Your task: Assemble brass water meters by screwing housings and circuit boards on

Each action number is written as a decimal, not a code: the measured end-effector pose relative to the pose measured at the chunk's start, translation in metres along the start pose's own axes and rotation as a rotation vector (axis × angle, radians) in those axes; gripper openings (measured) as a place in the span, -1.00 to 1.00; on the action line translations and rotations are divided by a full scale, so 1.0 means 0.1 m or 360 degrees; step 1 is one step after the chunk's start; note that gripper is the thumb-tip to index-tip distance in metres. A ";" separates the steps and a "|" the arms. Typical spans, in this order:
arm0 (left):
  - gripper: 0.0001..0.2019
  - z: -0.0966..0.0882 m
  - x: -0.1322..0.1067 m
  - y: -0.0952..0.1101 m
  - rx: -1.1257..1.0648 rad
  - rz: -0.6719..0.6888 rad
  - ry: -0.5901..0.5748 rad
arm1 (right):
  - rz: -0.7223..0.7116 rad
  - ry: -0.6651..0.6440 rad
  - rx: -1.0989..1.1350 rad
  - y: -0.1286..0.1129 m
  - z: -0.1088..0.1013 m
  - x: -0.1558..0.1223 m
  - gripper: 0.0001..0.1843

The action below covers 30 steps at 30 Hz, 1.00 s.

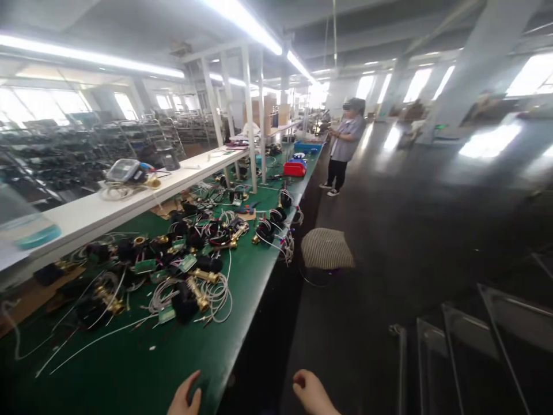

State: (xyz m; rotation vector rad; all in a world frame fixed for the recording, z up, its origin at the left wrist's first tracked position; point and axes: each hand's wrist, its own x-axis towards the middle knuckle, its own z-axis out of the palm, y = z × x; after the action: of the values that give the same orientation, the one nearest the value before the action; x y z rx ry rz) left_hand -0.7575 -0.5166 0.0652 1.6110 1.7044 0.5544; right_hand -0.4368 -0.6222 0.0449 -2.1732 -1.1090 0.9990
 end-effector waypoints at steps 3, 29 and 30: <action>-0.66 0.41 0.40 0.54 -0.0023 0.0075 -0.0178 | -0.0002 0.0077 0.0084 -0.02 -0.31 0.52 -0.80; -0.52 2.45 3.16 3.33 -0.0463 -0.0568 0.0274 | -0.0762 0.0314 -0.0638 -1.80 -2.95 5.98 0.19; -0.52 2.53 3.16 3.41 -0.0463 -0.0628 0.0393 | -0.0815 0.0251 -0.0657 -1.83 -2.96 6.14 0.19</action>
State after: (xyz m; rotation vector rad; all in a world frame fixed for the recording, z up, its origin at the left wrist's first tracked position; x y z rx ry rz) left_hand -0.3304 -0.2055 0.0844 1.0006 1.9525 0.7806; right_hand -0.0430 -0.0408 0.1171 -2.0415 -1.7904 0.3897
